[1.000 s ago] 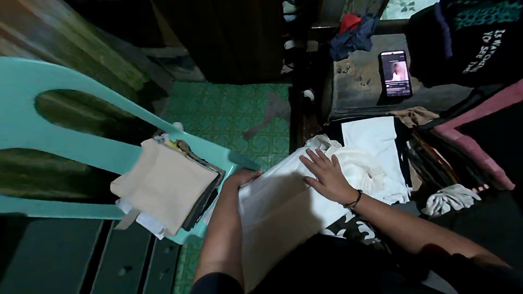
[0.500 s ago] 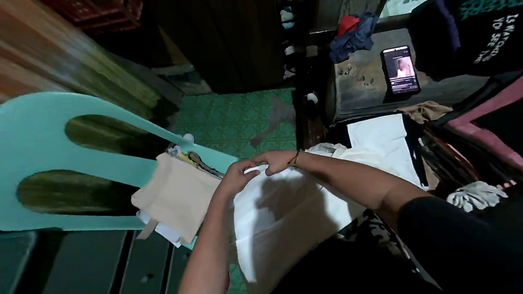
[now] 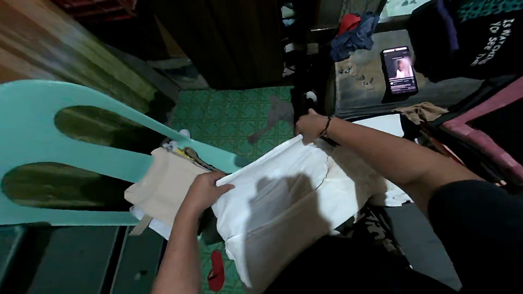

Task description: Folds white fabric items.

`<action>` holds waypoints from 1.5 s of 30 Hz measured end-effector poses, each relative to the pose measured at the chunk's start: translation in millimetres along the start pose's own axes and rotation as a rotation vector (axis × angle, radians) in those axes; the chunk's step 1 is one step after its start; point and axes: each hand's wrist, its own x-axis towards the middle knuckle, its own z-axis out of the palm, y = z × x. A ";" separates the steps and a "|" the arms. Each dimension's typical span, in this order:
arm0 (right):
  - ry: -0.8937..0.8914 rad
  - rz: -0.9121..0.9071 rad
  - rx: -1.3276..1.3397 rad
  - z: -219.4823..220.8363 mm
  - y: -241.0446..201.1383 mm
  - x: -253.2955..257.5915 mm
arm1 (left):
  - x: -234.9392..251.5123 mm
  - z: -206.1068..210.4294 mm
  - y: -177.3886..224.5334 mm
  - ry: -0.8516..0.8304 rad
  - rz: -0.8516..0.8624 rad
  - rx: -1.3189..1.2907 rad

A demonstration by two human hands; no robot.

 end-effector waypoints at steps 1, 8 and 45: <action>0.037 0.018 0.019 1.8 9.6 -4.1 | -8.1 -3.8 -0.5 0.024 -0.015 -0.002; 0.239 0.052 0.058 5.5 58.0 -49.5 | -68.3 -16.7 -18.6 0.166 -0.109 0.188; 0.646 0.295 0.201 167.2 35.0 -218.8 | -225.1 138.3 -39.3 0.565 0.110 0.150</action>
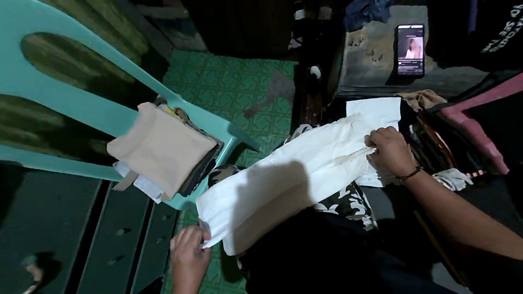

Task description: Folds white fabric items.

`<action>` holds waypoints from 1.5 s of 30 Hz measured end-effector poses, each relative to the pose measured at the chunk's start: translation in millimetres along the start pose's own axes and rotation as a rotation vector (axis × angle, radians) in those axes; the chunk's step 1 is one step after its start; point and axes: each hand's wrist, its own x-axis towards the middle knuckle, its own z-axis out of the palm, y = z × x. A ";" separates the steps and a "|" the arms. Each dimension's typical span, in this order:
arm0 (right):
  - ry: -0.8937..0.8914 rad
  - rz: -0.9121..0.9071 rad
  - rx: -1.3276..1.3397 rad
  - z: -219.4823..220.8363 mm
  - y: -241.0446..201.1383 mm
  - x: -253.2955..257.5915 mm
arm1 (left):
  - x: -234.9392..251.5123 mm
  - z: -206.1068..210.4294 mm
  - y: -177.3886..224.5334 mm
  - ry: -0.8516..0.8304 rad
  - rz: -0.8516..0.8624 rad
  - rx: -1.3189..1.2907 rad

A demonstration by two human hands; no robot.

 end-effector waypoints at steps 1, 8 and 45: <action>0.000 0.005 0.009 0.5 0.3 0.7 | -1.0 1.8 -1.0 -0.006 0.003 -0.002; 0.016 0.027 0.034 -2.9 4.8 0.0 | -5.3 -1.5 -2.8 -0.109 -0.043 -0.004; 0.116 0.276 -0.030 66.1 -27.8 38.4 | 42.5 85.1 24.2 0.038 -0.674 -0.695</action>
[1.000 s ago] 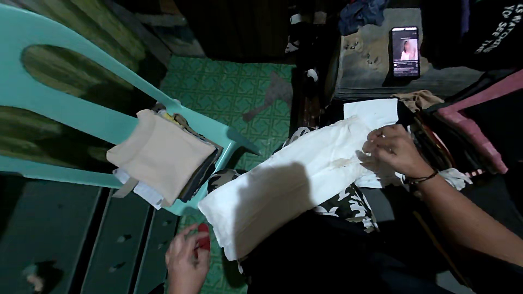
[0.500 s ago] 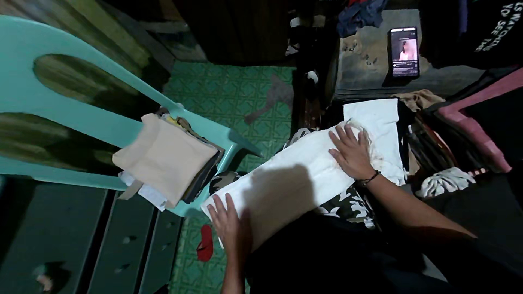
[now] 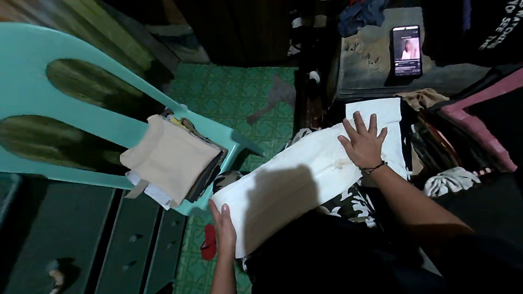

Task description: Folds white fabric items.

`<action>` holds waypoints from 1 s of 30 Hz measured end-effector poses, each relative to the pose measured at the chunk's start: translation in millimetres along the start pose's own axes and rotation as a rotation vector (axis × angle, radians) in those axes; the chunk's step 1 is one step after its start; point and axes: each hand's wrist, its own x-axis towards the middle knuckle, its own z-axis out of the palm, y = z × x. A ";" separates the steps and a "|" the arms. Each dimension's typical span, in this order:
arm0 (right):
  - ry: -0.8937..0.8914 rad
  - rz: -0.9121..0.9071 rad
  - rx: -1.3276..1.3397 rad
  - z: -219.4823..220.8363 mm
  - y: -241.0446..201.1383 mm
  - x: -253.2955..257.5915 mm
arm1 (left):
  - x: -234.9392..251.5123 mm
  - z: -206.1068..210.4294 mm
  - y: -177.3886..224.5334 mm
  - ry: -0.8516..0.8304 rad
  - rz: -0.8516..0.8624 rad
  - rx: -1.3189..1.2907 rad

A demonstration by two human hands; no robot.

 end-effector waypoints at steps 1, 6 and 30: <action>-0.007 0.021 0.011 -2.4 2.8 2.5 | 0.2 -0.6 0.4 -0.001 -0.014 -0.001; -0.010 0.060 0.063 -7.1 15.9 9.3 | 18.2 -8.2 6.4 0.021 -0.079 0.033; 0.032 0.040 0.079 -1.7 17.0 8.2 | 62.6 -67.0 -22.6 -0.136 -0.125 -0.619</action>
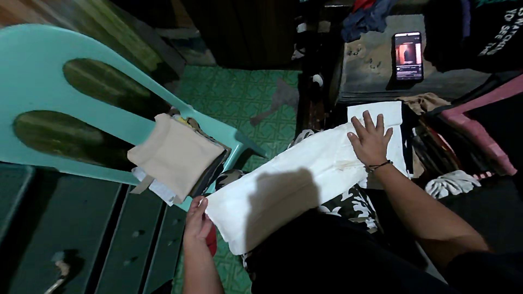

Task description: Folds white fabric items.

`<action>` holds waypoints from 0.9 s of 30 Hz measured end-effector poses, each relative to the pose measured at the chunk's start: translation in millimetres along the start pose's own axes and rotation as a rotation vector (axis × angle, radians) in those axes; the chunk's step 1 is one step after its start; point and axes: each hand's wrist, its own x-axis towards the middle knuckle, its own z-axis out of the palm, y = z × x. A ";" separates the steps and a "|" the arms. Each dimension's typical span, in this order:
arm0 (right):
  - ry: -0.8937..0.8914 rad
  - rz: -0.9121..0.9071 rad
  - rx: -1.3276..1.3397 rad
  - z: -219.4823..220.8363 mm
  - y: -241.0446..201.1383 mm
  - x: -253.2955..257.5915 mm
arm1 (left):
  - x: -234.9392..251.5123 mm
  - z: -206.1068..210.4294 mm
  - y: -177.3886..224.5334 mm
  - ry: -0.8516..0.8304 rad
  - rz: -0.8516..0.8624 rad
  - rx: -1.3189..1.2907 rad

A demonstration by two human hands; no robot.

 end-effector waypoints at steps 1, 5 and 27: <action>-0.003 0.004 0.000 -0.1 -0.3 0.0 | 0.1 -2.0 -2.4 0.004 0.003 -0.013; -0.005 0.009 0.004 -1.3 -1.1 -0.1 | -0.5 -3.2 -9.0 0.011 -0.013 0.049; 0.001 0.003 0.015 -2.1 -1.9 -0.4 | -11.5 -4.7 6.9 -0.089 0.015 -0.163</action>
